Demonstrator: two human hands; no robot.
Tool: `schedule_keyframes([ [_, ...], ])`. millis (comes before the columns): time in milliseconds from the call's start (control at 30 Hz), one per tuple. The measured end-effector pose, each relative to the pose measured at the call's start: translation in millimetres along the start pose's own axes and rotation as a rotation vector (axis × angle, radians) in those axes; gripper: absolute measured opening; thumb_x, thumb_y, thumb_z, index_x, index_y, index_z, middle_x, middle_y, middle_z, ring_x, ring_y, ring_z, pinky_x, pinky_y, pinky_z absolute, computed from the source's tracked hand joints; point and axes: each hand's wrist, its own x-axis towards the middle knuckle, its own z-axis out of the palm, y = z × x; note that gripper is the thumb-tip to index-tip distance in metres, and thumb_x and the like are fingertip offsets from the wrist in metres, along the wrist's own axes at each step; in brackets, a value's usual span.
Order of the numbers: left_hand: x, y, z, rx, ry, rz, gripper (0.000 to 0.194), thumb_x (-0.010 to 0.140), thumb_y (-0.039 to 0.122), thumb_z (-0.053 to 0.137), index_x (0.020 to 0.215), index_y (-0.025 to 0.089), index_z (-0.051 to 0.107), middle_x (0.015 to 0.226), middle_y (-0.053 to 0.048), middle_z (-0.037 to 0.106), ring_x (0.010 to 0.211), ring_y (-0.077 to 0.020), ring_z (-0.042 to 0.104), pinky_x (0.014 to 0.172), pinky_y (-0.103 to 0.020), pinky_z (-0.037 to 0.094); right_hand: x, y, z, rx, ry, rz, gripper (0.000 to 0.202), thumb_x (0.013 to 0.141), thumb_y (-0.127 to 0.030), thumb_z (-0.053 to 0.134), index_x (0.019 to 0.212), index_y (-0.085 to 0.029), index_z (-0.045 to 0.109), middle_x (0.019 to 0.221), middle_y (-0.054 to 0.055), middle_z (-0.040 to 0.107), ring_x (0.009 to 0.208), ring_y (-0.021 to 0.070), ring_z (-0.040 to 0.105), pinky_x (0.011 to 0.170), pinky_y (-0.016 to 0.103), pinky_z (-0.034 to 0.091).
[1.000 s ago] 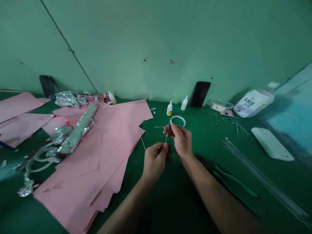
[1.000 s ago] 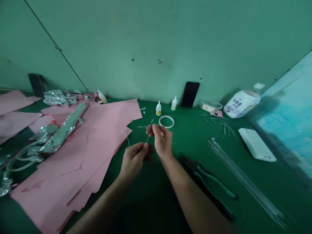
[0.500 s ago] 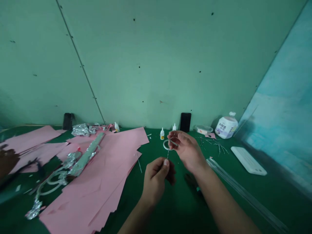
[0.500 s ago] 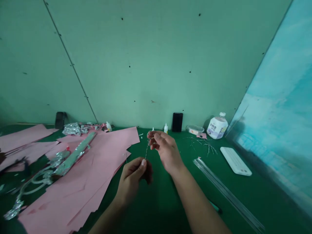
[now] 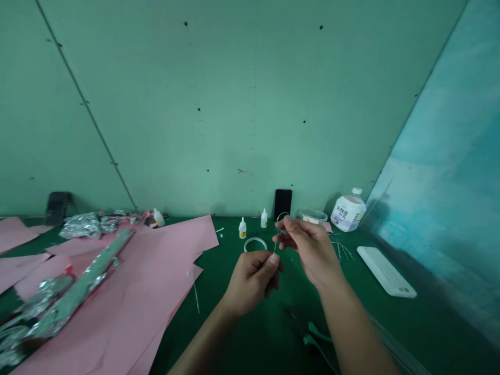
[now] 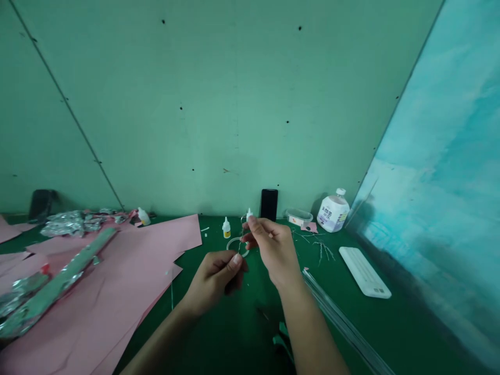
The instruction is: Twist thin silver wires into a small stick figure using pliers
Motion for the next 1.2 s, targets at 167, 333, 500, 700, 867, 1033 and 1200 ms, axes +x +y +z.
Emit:
schedule_keyframes([
  [167,12.4,-12.0,-1.1,-0.048,-0.030,0.010,0.052,0.089,0.063,0.051,0.069,0.015,0.058,0.052,-0.001,0.054,0.041,-0.0094,0.044,0.043,-0.022,0.033,1.5,0.2,-4.9,-0.188,0.018,-0.124,0.025,0.088,-0.043,0.066,0.077,-0.023,0.077,0.082,0.005,0.068,0.056,0.0110,0.052,0.052,0.029,0.042],
  [333,16.3,-19.2,-4.9,-0.073,-0.030,0.069,0.050,0.089,0.062,0.052,0.074,0.014,0.060,0.054,0.000,0.053,0.046,-0.0104,0.048,0.046,-0.022,0.037,-8.5,-14.1,0.4,-0.371,-0.002,-0.219,0.034,0.092,-0.036,0.062,0.062,-0.021,0.069,0.095,0.008,0.069,0.078,0.0171,0.063,0.058,0.030,0.048],
  [500,17.7,-20.5,-7.2,-0.105,-0.071,0.105,0.049,0.091,0.057,0.052,0.074,0.013,0.061,0.056,-0.001,0.054,0.048,-0.0106,0.050,0.049,-0.022,0.039,-16.7,-21.7,2.7,-0.506,0.001,-0.283,0.021,0.094,-0.031,0.060,0.082,-0.023,0.074,0.102,0.006,0.067,0.081,0.0145,0.064,0.064,0.028,0.053],
  [700,16.1,-15.1,-9.1,-0.203,-0.142,0.063,0.049,0.088,0.058,0.057,0.068,0.013,0.060,0.054,-0.001,0.054,0.047,-0.0100,0.050,0.048,-0.022,0.039,-20.3,-20.3,0.5,-0.577,-0.016,-0.318,0.014,0.093,-0.029,0.062,0.096,-0.025,0.075,0.107,0.006,0.066,0.105,0.0203,0.063,0.077,0.033,0.056],
  [867,17.2,-14.0,-11.2,-0.305,-0.209,0.006,0.050,0.087,0.057,0.060,0.066,0.012,0.062,0.049,0.000,0.053,0.042,-0.0090,0.049,0.047,-0.021,0.037,-22.5,-22.2,2.0,-0.619,0.001,-0.323,0.014,0.092,-0.029,0.062,0.098,-0.025,0.075,0.109,0.006,0.066,0.104,0.0207,0.065,0.073,0.032,0.057],
  [1033,16.3,-20.4,-12.3,-0.533,-0.346,-0.066,0.050,0.086,0.054,0.062,0.061,0.012,0.062,0.045,-0.001,0.054,0.034,-0.0091,0.046,0.038,-0.021,0.031,-25.8,-26.3,6.1,-0.698,0.030,-0.369,0.014,0.091,-0.025,0.063,0.097,-0.023,0.076,0.107,0.006,0.066,0.092,0.0170,0.067,0.062,0.026,0.056],
  [1200,15.5,-25.8,-11.8,-0.693,-0.445,-0.075,0.048,0.087,0.050,0.062,0.058,0.012,0.062,0.041,-0.002,0.053,0.031,-0.0098,0.045,0.035,-0.021,0.031,-29.5,-33.5,8.6,-0.775,0.036,-0.430,0.015,0.091,-0.021,0.063,0.097,-0.019,0.076,0.103,0.006,0.067,0.082,0.0134,0.067,0.056,0.022,0.054],
])
